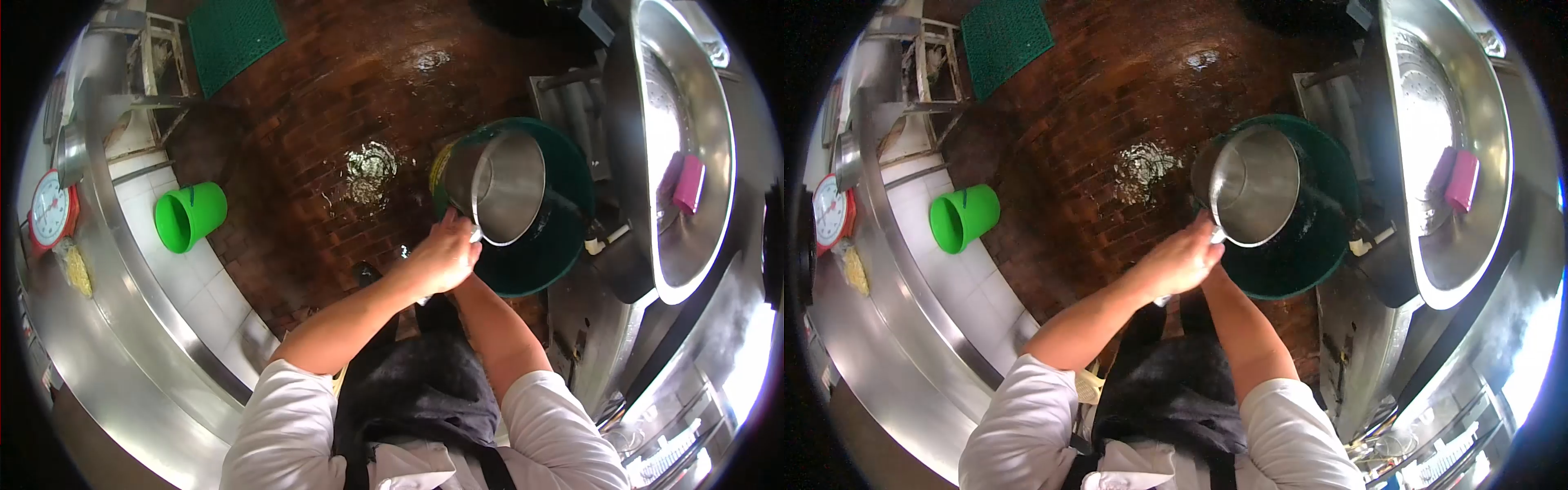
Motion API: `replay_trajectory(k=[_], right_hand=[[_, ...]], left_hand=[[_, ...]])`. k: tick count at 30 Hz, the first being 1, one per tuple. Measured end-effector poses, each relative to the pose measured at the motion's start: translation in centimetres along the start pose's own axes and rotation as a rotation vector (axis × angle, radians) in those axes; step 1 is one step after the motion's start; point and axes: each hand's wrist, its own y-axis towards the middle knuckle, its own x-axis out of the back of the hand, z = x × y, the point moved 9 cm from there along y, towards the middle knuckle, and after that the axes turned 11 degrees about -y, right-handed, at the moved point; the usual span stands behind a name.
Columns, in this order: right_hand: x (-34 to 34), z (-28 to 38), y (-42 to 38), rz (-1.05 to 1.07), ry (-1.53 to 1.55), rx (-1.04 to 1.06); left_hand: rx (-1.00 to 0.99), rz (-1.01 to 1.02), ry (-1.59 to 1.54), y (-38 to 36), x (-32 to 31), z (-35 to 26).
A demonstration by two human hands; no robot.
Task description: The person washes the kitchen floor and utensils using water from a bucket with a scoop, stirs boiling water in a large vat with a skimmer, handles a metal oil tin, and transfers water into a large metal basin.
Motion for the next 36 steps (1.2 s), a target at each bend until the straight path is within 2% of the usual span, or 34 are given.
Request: replay_trajectory(k=[1, 2, 3, 5, 7, 8, 10, 11, 14, 17, 19, 20, 21, 22, 24, 26, 28, 30, 32, 35, 36], right_hand=[[-0.9, 4.6, 0.3, -0.082, -0.482, -0.061], [-2.0, 9.5, 0.5, -0.118, -1.189, -0.181], [-3.7, 15.7, 0.8, -0.115, -1.653, -0.323], [-5.9, 18.0, 1.5, -0.033, -1.717, 0.008], [-7.3, 14.9, 0.5, 0.110, -1.560, 0.428], [-7.2, 14.6, 1.0, 0.212, -1.555, 0.292], [-7.2, 14.4, 1.4, 0.414, -1.519, 0.020], [-7.3, 15.0, 1.4, 0.324, -1.424, 0.124], [-7.7, 18.1, 1.5, 0.241, -1.384, 0.090], [-7.3, 16.0, 1.1, 0.123, -1.356, 0.270], [-4.3, 3.3, 0.0, 0.188, -1.087, -0.280], [-4.5, 0.3, -0.9, 0.283, -1.273, -0.269], [-4.6, -2.7, -1.9, 0.380, -1.456, -0.242], [-5.9, -2.6, -2.3, 0.513, -1.940, 0.130], [-7.0, -2.5, -3.5, 0.590, -2.265, 0.564], [-6.9, 2.3, -2.8, 0.522, -2.033, 0.531], [-6.9, 6.5, -2.4, 0.453, -1.792, 0.491], [-6.8, 5.7, -0.9, 0.497, -1.690, 0.264], [-5.6, -2.1, -1.0, 0.664, -1.703, -0.156], [-6.4, 7.9, 0.7, 0.410, -1.585, 0.004], [-6.5, 8.6, 0.9, 0.392, -1.587, 0.007]], left_hand=[[-0.124, -0.120, 0.107, 1.5, -2.1, 0.4], [-0.054, -0.082, 0.217, 3.0, -4.9, 3.1], [0.012, -0.037, 0.331, 4.3, -6.6, 3.9], [-0.033, 0.147, 0.588, 5.4, -7.0, -0.8], [-0.110, -0.030, 0.700, 9.7, -11.7, 3.7], [0.033, -0.085, 0.650, 12.3, -13.2, 6.8], [0.188, -0.176, 0.573, 14.7, -13.6, 8.3], [0.268, -0.223, 0.535, 15.4, -13.5, 9.0], [0.427, -0.150, 0.622, 16.9, -13.9, 8.2], [0.394, -0.191, 0.770, 18.4, -16.0, 10.3], [0.326, -0.063, 0.452, 20.4, -18.2, 13.9], [0.292, -0.006, 0.291, 21.0, -19.0, 15.0], [0.271, 0.016, 0.266, 21.6, -19.7, 15.9], [0.243, 0.042, 0.241, 22.1, -19.9, 15.6], [0.159, 0.068, 0.215, 22.3, -19.4, 15.2], [0.046, 0.077, 0.214, 21.8, -19.0, 14.1], [0.034, 0.099, 0.174, 20.2, -18.0, 13.0], [0.080, 0.149, 0.071, 18.2, -16.2, 10.6], [0.188, 0.224, -0.115, 15.1, -14.2, 6.5], [0.226, 0.250, -0.274, 12.0, -12.1, 3.3], [0.215, 0.237, -0.284, 11.4, -11.1, 2.5]])
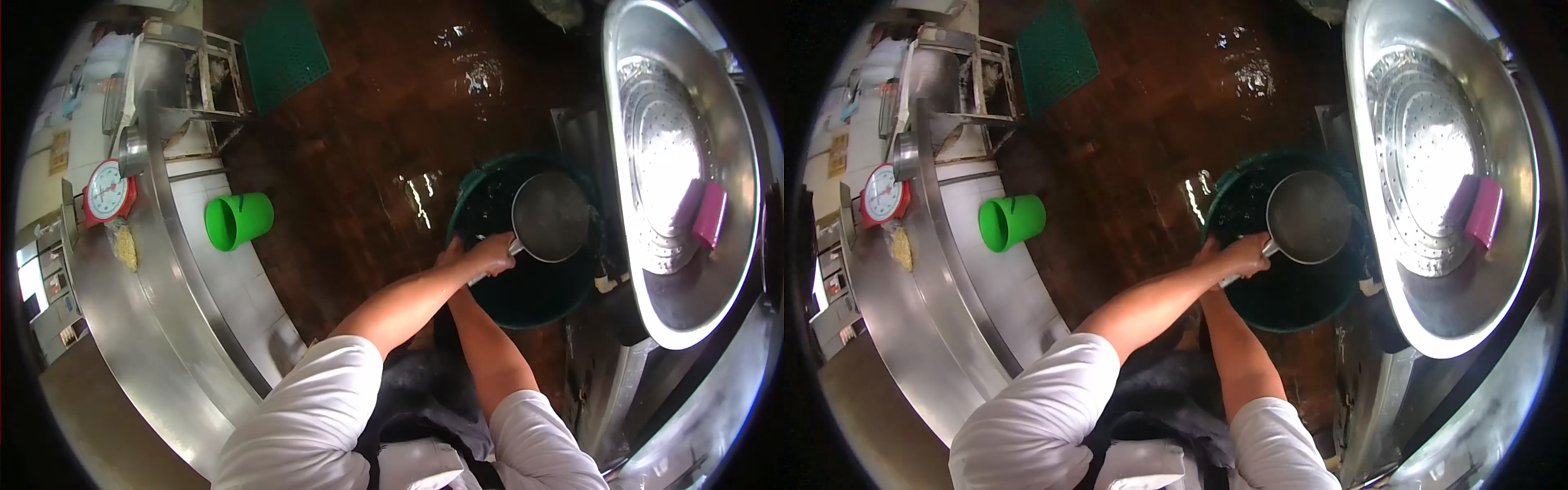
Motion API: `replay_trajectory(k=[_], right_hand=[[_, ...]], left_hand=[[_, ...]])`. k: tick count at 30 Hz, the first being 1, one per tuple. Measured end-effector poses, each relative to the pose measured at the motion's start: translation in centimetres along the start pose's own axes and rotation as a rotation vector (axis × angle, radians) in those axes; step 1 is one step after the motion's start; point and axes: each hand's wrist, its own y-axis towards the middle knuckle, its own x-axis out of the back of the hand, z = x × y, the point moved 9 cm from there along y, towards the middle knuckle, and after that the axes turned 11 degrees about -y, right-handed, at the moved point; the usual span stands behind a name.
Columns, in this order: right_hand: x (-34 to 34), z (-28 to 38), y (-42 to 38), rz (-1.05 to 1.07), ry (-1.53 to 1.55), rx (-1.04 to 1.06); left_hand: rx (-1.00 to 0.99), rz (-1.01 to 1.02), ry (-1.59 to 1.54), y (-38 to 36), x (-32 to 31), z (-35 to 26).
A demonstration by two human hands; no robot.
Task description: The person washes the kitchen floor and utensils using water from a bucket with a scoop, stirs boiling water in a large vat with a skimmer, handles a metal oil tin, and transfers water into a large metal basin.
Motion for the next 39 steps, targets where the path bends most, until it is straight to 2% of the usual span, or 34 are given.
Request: replay_trajectory(k=[2, 3, 5, 7, 9, 11, 13, 16, 18, 19, 21, 24, 25, 28, 30, 32, 33, 34, 35, 36, 38, 39], right_hand=[[1.3, 0.1, 0.0, -0.026, -0.002, -0.020], [1.6, -0.3, -0.2, -0.041, 0.000, -0.021], [1.7, -0.6, -0.6, -0.049, 0.014, 0.000], [2.1, -0.5, -0.9, -0.060, 0.094, 0.086], [1.9, -0.3, -1.3, -0.068, 0.219, 0.207], [1.7, -0.2, -1.3, -0.074, 0.254, 0.239], [2.4, 0.2, -1.4, -0.077, 0.089, 0.244], [5.3, 0.6, -1.2, 0.072, 0.079, 0.130], [8.4, 0.8, -1.0, 0.085, 0.149, -0.066], [7.9, 0.9, -0.9, 0.082, 0.136, -0.015], [8.1, 0.9, -1.0, 0.087, 0.138, -0.034], [7.7, 0.7, -1.3, 0.066, 0.138, -0.034], [7.6, 0.7, -1.0, 0.048, 0.140, -0.029], [6.5, 0.1, -1.0, 0.093, 0.157, -0.061], [6.7, 0.2, -1.2, 0.070, 0.155, -0.054], [7.1, 0.4, -1.0, 0.037, 0.150, -0.036], [7.3, 0.5, -1.0, 0.016, 0.147, -0.024], [7.6, 0.5, -1.0, -0.007, 0.143, -0.012], [7.6, 0.4, -1.0, 0.000, 0.146, -0.014], [7.5, 0.4, -1.0, 0.006, 0.149, -0.014], [7.7, 0.5, -0.9, 0.002, 0.156, -0.007], [7.9, 0.7, -0.9, -0.006, 0.161, -0.003]], left_hand=[[-0.019, -0.007, -0.036, -1.9, 0.7, -1.0], [0.037, -0.010, 0.020, -3.6, 1.5, -2.2], [-0.294, -0.243, 0.290, -4.2, 3.5, -1.2], [-0.521, -0.343, 0.373, -6.0, 4.9, -1.5], [-0.646, -0.308, 0.267, -9.5, 7.4, -3.0], [-0.284, -0.180, 0.059, -12.1, 10.0, -2.1], [-0.086, -0.217, -0.162, -15.6, 12.7, 0.2], [-0.058, -0.363, -0.333, -19.9, 17.5, 7.4], [0.018, -0.512, -0.419, -23.6, 21.1, 11.3], [0.086, -0.599, -0.392, -25.0, 23.4, 14.5], [0.075, -0.719, -0.472, -27.5, 27.6, 18.6], [0.164, -0.865, -0.439, -29.3, 34.1, 21.9], [0.164, -0.887, -0.470, -28.7, 36.4, 22.8], [0.302, -0.924, -0.274, -25.0, 45.2, 29.1], [0.314, -0.923, -0.250, -21.1, 50.0, 29.5], [0.535, -0.803, -0.052, -16.6, 54.8, 30.7], [0.575, -0.780, 0.066, -13.3, 58.0, 33.0], [0.579, -0.680, 0.153, -10.7, 58.4, 29.3], [0.678, -0.453, 0.529, -6.1, 60.7, 30.5], [0.724, -0.262, 0.622, -3.3, 60.6, 27.7], [0.717, -0.482, 0.557, -0.4, 63.6, 24.2], [0.735, -0.507, 0.619, 0.4, 63.1, 20.6]])
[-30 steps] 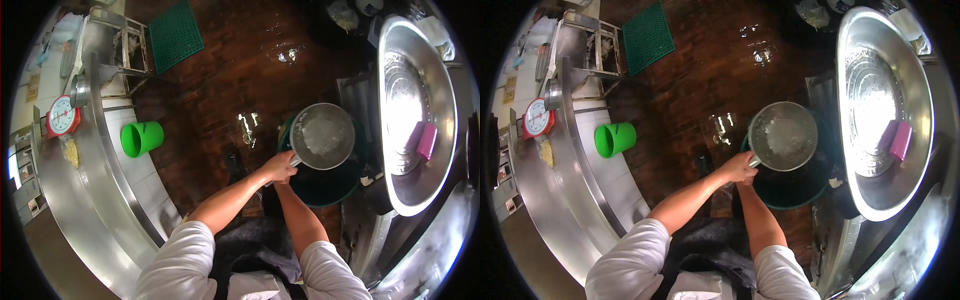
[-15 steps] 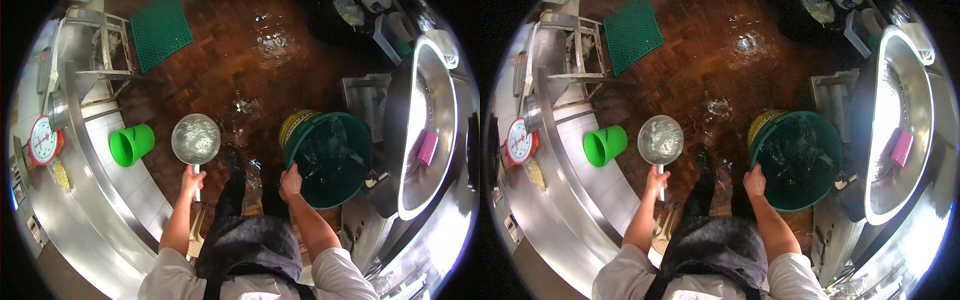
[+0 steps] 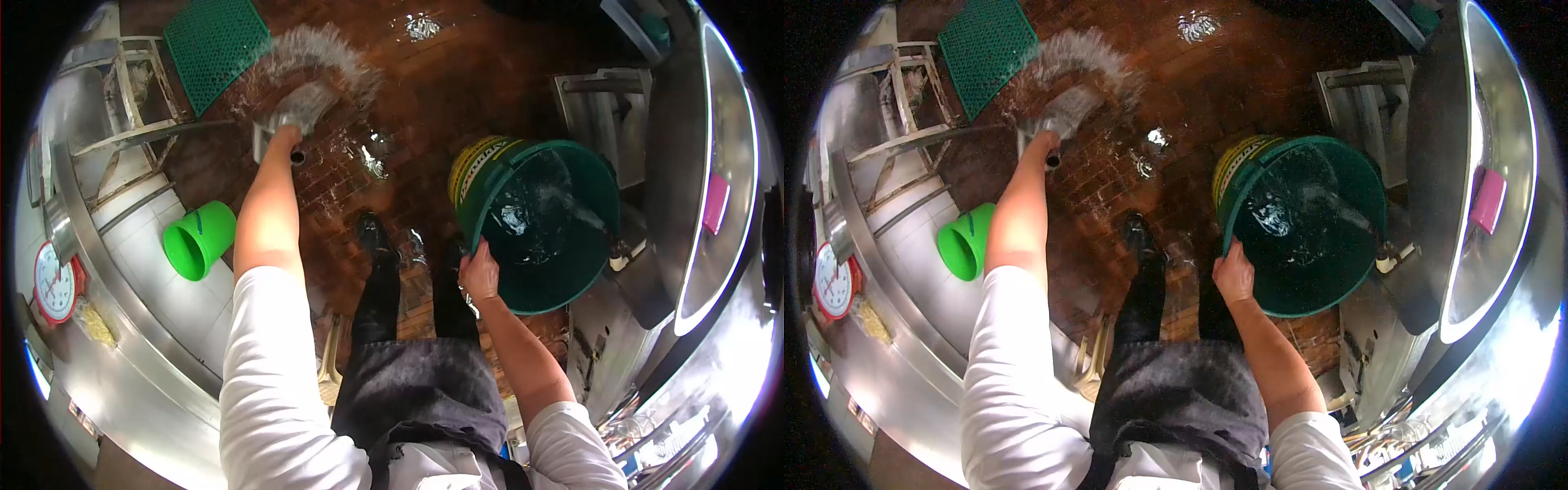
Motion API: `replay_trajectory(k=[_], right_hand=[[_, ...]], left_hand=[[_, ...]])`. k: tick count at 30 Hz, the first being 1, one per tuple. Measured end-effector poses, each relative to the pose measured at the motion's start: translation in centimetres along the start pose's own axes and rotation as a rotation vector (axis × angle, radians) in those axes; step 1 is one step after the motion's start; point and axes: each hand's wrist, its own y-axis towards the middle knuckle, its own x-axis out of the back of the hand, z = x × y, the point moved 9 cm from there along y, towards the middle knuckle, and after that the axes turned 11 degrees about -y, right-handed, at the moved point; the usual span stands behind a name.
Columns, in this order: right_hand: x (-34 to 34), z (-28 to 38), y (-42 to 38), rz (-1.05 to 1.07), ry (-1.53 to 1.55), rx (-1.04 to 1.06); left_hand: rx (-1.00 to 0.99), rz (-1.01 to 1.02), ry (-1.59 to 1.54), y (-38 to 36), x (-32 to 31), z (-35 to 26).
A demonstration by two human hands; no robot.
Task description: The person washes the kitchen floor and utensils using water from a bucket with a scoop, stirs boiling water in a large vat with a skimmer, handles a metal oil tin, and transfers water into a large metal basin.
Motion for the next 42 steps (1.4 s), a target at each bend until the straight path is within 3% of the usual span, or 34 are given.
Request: replay_trajectory(k=[1, 2, 5, 7, 10, 12, 14, 15, 16, 17, 18, 20, 22, 23, 24, 25, 28, 30, 31, 33, 36, 39, 42], right_hand=[[0.2, 0.2, 0.0, -0.009, 0.006, 0.006], [0.2, 0.2, -0.1, 0.002, 0.006, -0.001], [-0.2, -0.1, 0.0, 0.041, -0.004, -0.032], [-1.0, -0.7, 0.0, 0.088, -0.019, -0.069], [-1.0, -0.8, 0.0, 0.092, 0.048, -0.088], [-1.4, -1.0, -0.1, 0.094, 0.041, -0.063], [-0.2, -0.3, 0.0, 0.057, 0.058, -0.023], [-0.3, -0.3, -0.1, 0.064, 0.050, -0.016], [-0.7, -0.4, -0.2, 0.071, 0.043, -0.007], [-0.8, -0.4, 0.0, 0.072, 0.036, 0.003], [-0.5, -0.2, -0.1, 0.065, 0.026, 0.007], [0.5, 0.1, -0.1, 0.047, 0.004, 0.017], [-1.0, -0.2, 0.0, 0.201, -0.017, 0.030], [-2.1, -0.4, -0.2, 0.281, -0.027, 0.036], [-1.4, -0.2, -0.5, 0.140, 0.129, 0.136], [-3.0, -2.1, -0.7, -0.100, 0.390, 0.046], [3.0, -1.5, 0.7, 0.069, 0.214, -0.613], [-0.8, -2.8, 0.9, 0.099, 0.236, -0.500], [-1.6, -3.1, 1.0, 0.113, 0.250, -0.444], [-2.0, -1.6, 0.6, 0.076, -0.029, -0.100], [-3.4, -0.1, -1.1, -0.139, -0.232, 0.211], [0.3, 0.0, -1.6, -0.361, -0.021, 0.244], [-2.3, -0.6, -1.5, -0.273, 0.092, 0.175]], left_hand=[[0.017, -0.040, 0.052, -1.3, 1.9, -2.8], [-0.214, 0.041, 0.582, -2.9, 2.0, -6.9], [-0.078, -0.178, -0.015, -4.1, 5.8, -8.6], [-0.194, -0.127, 0.382, -3.5, 6.4, -10.1], [-0.215, -0.269, 0.209, -7.5, 8.8, -11.3], [-0.343, -0.397, 0.140, -15.7, 8.5, -13.1], [-0.360, -0.296, -0.466, -28.2, 6.5, -13.8], [-0.441, -0.193, -0.625, -27.4, 3.2, -12.7], [-0.504, -0.095, -0.799, -33.7, 1.1, -14.2], [-0.530, 0.016, -0.884, -37.0, -1.8, -14.8], [-0.467, 0.272, -1.084, -40.9, -5.5, -15.2], [-0.458, 0.432, -0.984, -47.7, -10.4, -17.9], [-0.494, 0.515, -0.912, -51.4, -15.3, -20.3], [-0.527, 0.515, -0.669, -52.9, -16.6, -22.2], [-0.592, 0.491, -0.528, -53.2, -18.1, -23.9], [-0.632, 0.407, -0.435, -52.9, -19.6, -25.4], [-0.726, 0.148, -0.096, -48.9, -27.6, -28.2], [-0.779, -0.035, 0.156, -46.7, -30.9, -28.9], [-0.786, 0.002, 0.149, -46.5, -31.2, -29.5], [-0.800, 0.085, 0.127, -45.7, -31.8, -31.7], [-0.663, 0.052, 0.165, -39.7, -37.0, -33.1], [-0.382, -0.078, 0.136, -41.1, -34.0, -35.2], [-0.424, -0.197, 0.341, -39.6, -36.2, -36.6]])
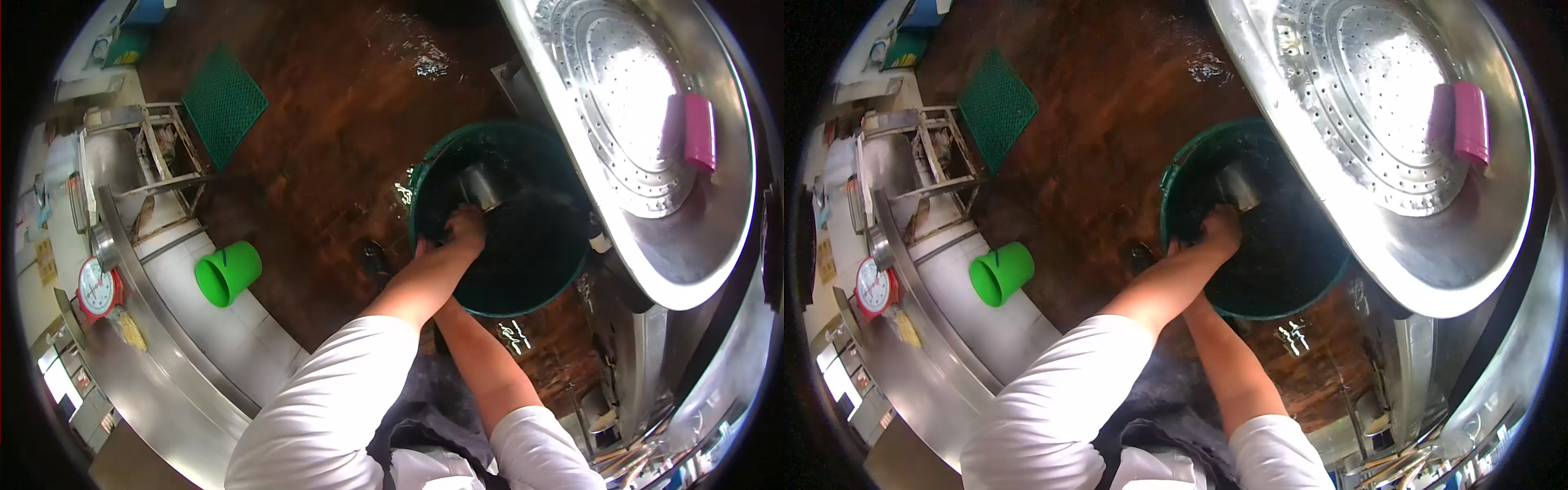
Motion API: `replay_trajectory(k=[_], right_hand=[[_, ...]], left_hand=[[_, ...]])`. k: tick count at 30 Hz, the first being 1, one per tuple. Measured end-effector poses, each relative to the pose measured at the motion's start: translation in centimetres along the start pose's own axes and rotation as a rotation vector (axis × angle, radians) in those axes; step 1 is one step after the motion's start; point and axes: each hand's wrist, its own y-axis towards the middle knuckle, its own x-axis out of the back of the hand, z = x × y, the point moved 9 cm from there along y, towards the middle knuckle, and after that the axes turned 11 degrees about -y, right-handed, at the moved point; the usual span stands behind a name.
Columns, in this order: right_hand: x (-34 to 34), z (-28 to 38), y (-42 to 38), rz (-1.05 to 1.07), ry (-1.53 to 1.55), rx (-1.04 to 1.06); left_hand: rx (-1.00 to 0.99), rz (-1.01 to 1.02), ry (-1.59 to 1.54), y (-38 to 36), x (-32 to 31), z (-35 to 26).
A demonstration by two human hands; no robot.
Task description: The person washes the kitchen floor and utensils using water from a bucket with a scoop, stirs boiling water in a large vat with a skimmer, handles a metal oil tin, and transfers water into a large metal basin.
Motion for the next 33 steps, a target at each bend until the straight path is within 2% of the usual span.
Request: replay_trajectory(k=[3, 6, 9, 11, 12, 15, 18, 20, 22, 25, 28, 30, 31, 33], right_hand=[[-0.8, 0.0, -0.3, 0.263, 0.080, -0.085], [3.9, 1.8, 1.6, 0.504, -0.060, -0.064], [3.3, 2.5, 0.4, -0.044, -0.273, 0.116], [-3.9, 0.5, -0.7, 0.093, -0.166, 0.104], [-4.0, 0.2, -0.9, 0.123, -0.167, 0.102], [0.6, 1.3, 0.2, 0.113, -0.273, 0.114], [1.9, 1.2, 0.9, 0.267, -0.147, 0.029], [2.8, 1.7, 1.8, 0.137, -0.092, 0.044], [2.9, 1.8, 1.6, -0.208, -0.061, 0.119], [-0.7, 0.1, 2.0, -0.073, 0.110, 0.030], [-6.0, -2.8, 0.4, 0.203, -0.161, -0.184], [-8.5, -3.0, -1.9, 0.340, -0.180, -0.022], [-8.1, -2.5, -1.9, 0.386, -0.185, 0.018], [-3.3, -1.1, -0.2, 0.341, -0.104, -0.059]], left_hand=[[-0.131, 0.072, -0.240, 3.9, -8.8, 0.2], [-0.431, 0.022, -0.129, 3.7, -10.3, -0.6], [-0.312, 0.399, -0.479, 1.9, -7.7, -0.5], [-0.310, 0.480, -0.485, 1.7, -7.8, -0.4], [-0.311, 0.525, -0.491, 1.2, -8.4, -0.5], [-0.181, 0.452, -0.893, -1.0, -5.8, 0.6], [-0.246, 0.341, -1.102, -4.0, -1.0, 0.2], [-0.294, 0.322, -1.138, -5.5, 1.6, 0.1], [-0.314, 0.313, -1.196, -6.6, 4.0, 0.5], [-0.328, 0.316, -1.268, -8.6, 7.7, 1.3], [-0.343, 0.301, -1.290, -11.3, 12.0, 3.9], [-0.312, 0.316, -1.359, -12.7, 13.9, 6.3], [-0.326, 0.333, -1.421, -13.5, 15.0, 8.0], [-0.283, 0.311, -1.501, -14.7, 16.5, 12.7]])
